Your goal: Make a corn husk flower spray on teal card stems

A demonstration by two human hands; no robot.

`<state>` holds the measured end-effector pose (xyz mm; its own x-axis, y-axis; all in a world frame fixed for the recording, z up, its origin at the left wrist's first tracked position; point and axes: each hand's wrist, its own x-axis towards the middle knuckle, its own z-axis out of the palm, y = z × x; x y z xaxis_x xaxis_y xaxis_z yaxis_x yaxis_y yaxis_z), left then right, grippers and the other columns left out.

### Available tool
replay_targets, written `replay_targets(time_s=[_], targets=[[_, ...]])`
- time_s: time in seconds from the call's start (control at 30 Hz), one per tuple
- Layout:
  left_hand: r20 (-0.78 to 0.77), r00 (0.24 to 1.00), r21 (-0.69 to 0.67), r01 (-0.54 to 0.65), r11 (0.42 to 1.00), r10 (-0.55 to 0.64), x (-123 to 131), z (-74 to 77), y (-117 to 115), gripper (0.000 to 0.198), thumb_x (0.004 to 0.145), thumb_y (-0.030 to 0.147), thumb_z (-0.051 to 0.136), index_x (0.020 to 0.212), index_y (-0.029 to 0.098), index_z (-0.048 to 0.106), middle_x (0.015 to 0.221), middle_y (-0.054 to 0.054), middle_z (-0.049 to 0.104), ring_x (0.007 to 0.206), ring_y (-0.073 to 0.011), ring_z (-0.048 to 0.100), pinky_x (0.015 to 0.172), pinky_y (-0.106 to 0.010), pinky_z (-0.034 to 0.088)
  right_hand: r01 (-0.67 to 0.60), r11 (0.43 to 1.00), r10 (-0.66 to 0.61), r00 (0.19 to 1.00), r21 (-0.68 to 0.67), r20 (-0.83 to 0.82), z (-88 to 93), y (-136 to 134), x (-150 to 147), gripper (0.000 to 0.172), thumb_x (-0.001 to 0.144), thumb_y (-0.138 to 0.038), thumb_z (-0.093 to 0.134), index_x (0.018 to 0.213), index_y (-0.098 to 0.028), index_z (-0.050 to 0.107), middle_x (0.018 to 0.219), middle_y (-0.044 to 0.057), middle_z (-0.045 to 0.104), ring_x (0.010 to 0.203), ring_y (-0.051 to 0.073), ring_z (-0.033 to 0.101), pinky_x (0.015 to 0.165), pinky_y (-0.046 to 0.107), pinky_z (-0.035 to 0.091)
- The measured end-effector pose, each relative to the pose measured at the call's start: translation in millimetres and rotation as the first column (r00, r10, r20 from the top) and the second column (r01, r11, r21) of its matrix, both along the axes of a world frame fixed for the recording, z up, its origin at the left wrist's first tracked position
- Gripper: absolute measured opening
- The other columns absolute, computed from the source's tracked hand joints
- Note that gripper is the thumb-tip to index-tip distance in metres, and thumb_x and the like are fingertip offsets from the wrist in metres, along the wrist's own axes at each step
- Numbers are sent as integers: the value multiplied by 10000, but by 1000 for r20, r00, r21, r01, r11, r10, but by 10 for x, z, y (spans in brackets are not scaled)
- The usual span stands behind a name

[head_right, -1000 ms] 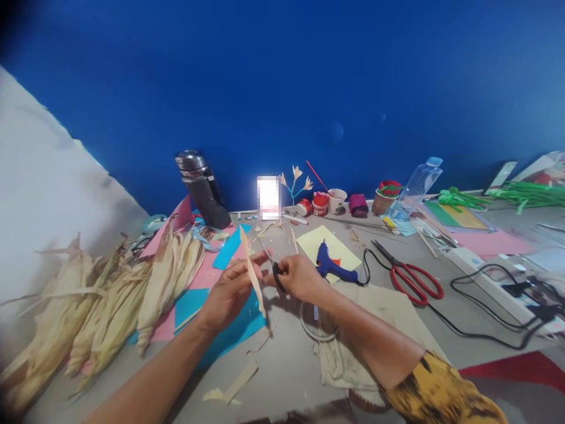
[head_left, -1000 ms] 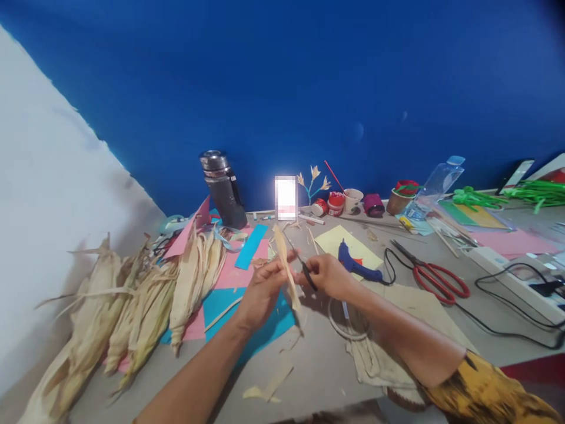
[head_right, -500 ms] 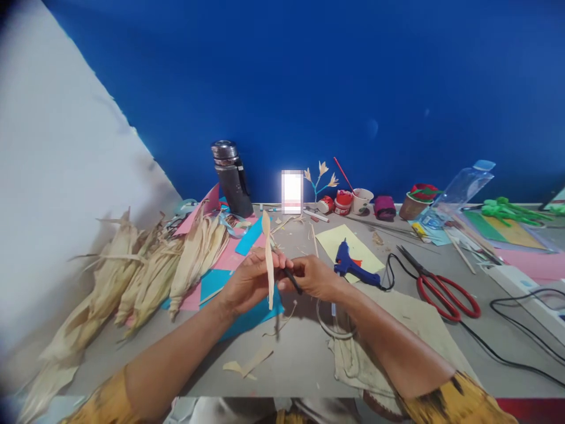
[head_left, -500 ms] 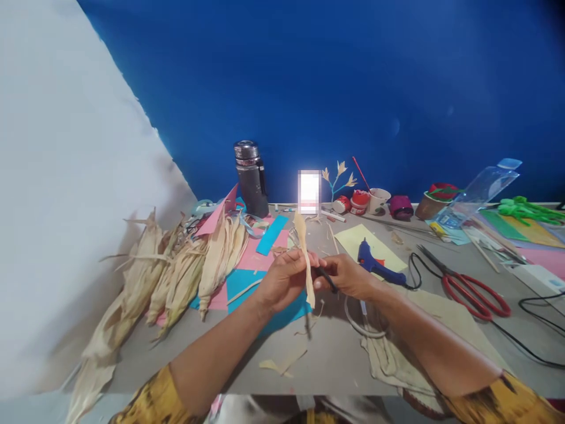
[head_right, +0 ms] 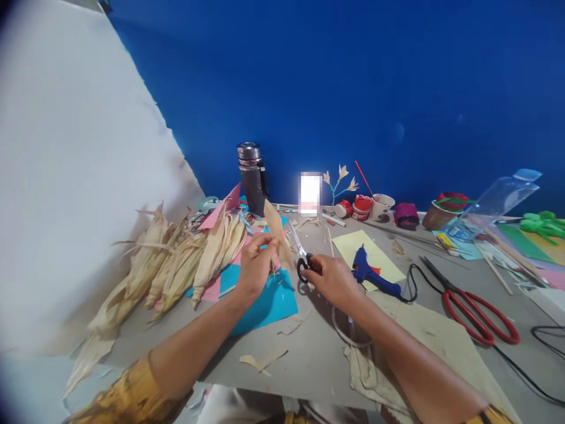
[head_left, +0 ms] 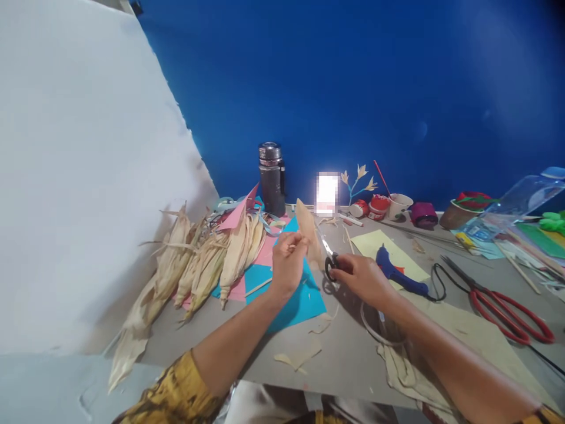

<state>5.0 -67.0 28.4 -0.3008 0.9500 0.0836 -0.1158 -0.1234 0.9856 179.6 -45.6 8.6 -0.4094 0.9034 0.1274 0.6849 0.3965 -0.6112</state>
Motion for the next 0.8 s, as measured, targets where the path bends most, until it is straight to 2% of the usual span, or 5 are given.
replay_targets(time_s=[0.17, 0.37, 0.47, 0.57, 0.8], targets=[[47, 990, 13, 133, 991, -134, -12, -4, -20, 235, 699, 308, 617, 542, 172, 508, 519, 42, 404, 493, -78, 366, 476, -217, 311, -103, 993, 81, 947, 55, 312, -59, -113, -86, 128, 859, -236, 532, 822, -165, 632, 771, 84, 667, 709, 192, 591, 603, 272, 307], [31, 989, -33, 144, 989, -143, 13, -22, -3, 226, 685, 284, 618, 525, 168, 508, 490, 52, 391, 479, -74, 355, 480, -216, 310, -138, 985, 144, 988, 99, -56, -72, -92, -75, 255, 908, -285, 459, 796, -183, 663, 764, 60, 674, 725, 189, 600, 653, 266, 393], [-4, 986, -53, 164, 985, -165, 45, -8, -6, 147, 669, 263, 625, 578, 162, 568, 511, 44, 453, 489, -81, 389, 490, -218, 326, -4, 999, -9, 945, -39, -326, 11, -14, -4, 341, 920, -410, 453, 789, -174, 663, 687, 35, 636, 633, 167, 568, 589, 258, 402], [-78, 964, -44, 250, 967, -253, 112, -36, -47, 94, 651, 227, 611, 589, 156, 608, 537, 27, 501, 513, -95, 419, 508, -226, 344, -81, 979, -30, 847, -185, -531, 100, 14, 30, 386, 905, -495, 460, 857, -163, 651, 724, 29, 623, 635, 149, 552, 561, 237, 414], [-239, 926, -117, 271, 955, -292, 177, -166, -83, 158, 601, 212, 546, 463, 183, 474, 463, 40, 410, 480, -98, 346, 466, -239, 268, 55, 989, -107, 909, -139, -404, 108, -84, -78, 275, 742, -346, 604, 565, -174, 482, 547, -32, 438, 542, 101, 383, 486, 219, 305]])
